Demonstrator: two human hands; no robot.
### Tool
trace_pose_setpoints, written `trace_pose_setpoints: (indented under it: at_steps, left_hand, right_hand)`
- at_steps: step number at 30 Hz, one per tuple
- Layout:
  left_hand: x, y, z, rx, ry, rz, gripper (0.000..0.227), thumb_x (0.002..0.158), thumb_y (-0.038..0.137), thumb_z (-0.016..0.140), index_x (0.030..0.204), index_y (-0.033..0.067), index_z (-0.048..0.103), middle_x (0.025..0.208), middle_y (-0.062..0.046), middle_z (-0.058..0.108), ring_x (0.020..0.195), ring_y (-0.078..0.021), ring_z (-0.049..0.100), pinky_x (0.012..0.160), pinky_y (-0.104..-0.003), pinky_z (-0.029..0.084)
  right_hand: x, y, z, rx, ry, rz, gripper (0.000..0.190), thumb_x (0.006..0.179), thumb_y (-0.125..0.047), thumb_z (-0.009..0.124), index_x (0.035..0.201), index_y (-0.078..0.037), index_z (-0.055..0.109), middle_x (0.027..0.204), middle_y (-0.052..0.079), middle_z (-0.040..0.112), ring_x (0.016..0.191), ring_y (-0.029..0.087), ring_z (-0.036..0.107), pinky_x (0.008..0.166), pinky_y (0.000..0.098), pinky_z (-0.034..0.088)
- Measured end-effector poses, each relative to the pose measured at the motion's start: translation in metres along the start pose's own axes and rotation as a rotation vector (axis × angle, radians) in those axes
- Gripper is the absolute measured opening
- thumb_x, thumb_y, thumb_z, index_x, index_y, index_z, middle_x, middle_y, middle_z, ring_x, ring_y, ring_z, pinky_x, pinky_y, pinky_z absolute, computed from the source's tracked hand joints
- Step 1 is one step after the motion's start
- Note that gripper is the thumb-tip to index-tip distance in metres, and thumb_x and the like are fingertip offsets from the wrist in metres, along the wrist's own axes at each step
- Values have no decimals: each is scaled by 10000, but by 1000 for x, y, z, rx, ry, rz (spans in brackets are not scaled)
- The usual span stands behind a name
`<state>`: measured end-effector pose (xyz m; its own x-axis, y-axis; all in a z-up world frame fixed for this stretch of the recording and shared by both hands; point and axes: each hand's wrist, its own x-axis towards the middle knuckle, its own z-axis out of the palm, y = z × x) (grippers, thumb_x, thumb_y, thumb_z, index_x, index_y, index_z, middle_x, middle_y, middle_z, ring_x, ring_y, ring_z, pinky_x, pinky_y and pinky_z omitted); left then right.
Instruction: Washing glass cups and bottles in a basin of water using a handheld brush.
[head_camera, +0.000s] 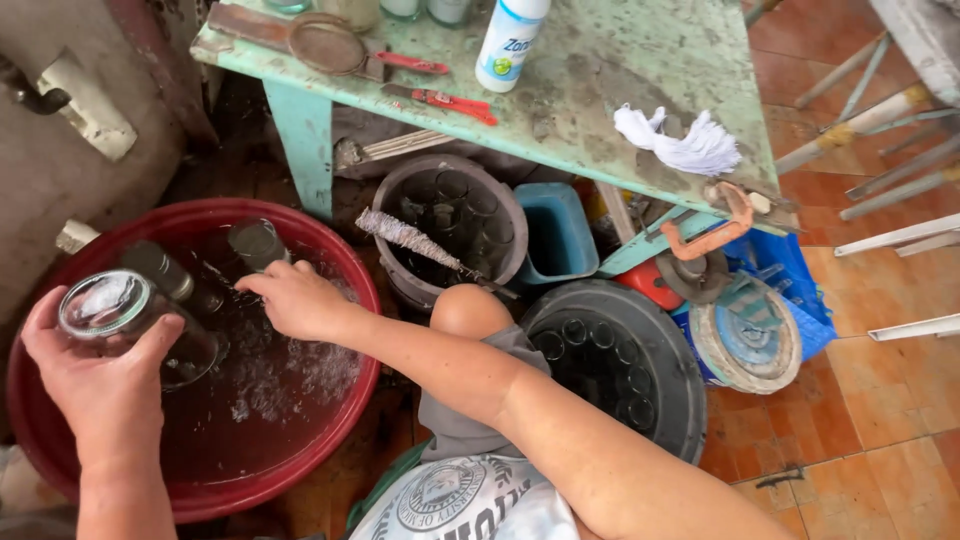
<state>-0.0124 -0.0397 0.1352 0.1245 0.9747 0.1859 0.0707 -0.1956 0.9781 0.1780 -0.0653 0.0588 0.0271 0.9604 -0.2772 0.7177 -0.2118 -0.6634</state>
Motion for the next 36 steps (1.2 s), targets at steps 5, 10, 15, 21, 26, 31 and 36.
trace_pose_setpoints:
  at_steps: [5, 10, 15, 21, 26, 31, 36]
  left_hand:
    - [-3, 3, 2, 236, -65, -7, 805, 781, -32, 846, 1459, -28, 412, 1376, -237, 511, 1145, -289, 568, 945, -351, 475]
    - [-2, -21, 16, 466, -167, 28, 880, 706, 154, 856, 1500, -3, 510, 1379, -271, 491, 1248, -376, 508, 1057, -441, 365]
    - [-3, -53, 31, 554, -317, 180, 973, 699, 189, 816, 1566, -40, 439, 1391, -290, 537, 1296, -414, 489, 1019, -555, 410]
    - [-6, -81, 43, 692, -388, 285, 993, 686, 179, 783, 1590, -3, 416, 1422, -264, 578, 1255, -408, 536, 988, -648, 360]
    - [-6, -75, 48, 692, -426, 222, 1035, 682, 143, 764, 1615, -23, 346, 1371, -219, 591, 1257, -386, 529, 1028, -599, 334]
    - [-7, -70, 51, 660, -441, 249, 1211, 625, 46, 823, 1646, 33, 172, 1377, -231, 598, 1246, -392, 556, 999, -596, 337]
    - [4, -54, 50, 612, -420, 331, 1055, 683, 248, 808, 1544, -88, 298, 1334, -188, 676, 1062, -440, 645, 885, -517, 434]
  right_hand:
    - [-10, 7, -14, 248, 163, -108, 488, 1001, -416, 465, 1433, -214, 567, 1462, 138, 622, 1351, 386, 544, 1105, 506, 440]
    - [-32, -12, -44, 310, 97, -279, 986, 818, -815, 398, 1581, -194, 346, 1484, 211, 600, 1419, 374, 566, 1149, 533, 464]
    - [-31, -10, -36, 193, -6, -184, 977, 774, -722, 543, 1602, -282, 269, 1622, 183, 429, 1455, 382, 488, 1107, 515, 468]
    - [-26, -8, -28, 173, 24, -86, 930, 805, -594, 593, 1605, -243, 273, 1583, 171, 456, 1429, 368, 495, 1105, 509, 439]
    - [-28, -14, -38, 126, -24, -32, 999, 764, -593, 625, 1615, -247, 232, 1622, 158, 408, 1435, 377, 473, 1089, 520, 445]
    - [-29, -19, -49, 132, -63, 11, 1023, 726, -601, 631, 1608, -257, 243, 1622, 148, 411, 1369, 387, 539, 1025, 507, 502]
    - [-18, -5, -43, 69, 242, -237, 747, 707, -458, 781, 1367, -179, 569, 1324, 91, 709, 1209, 289, 680, 998, 401, 523]
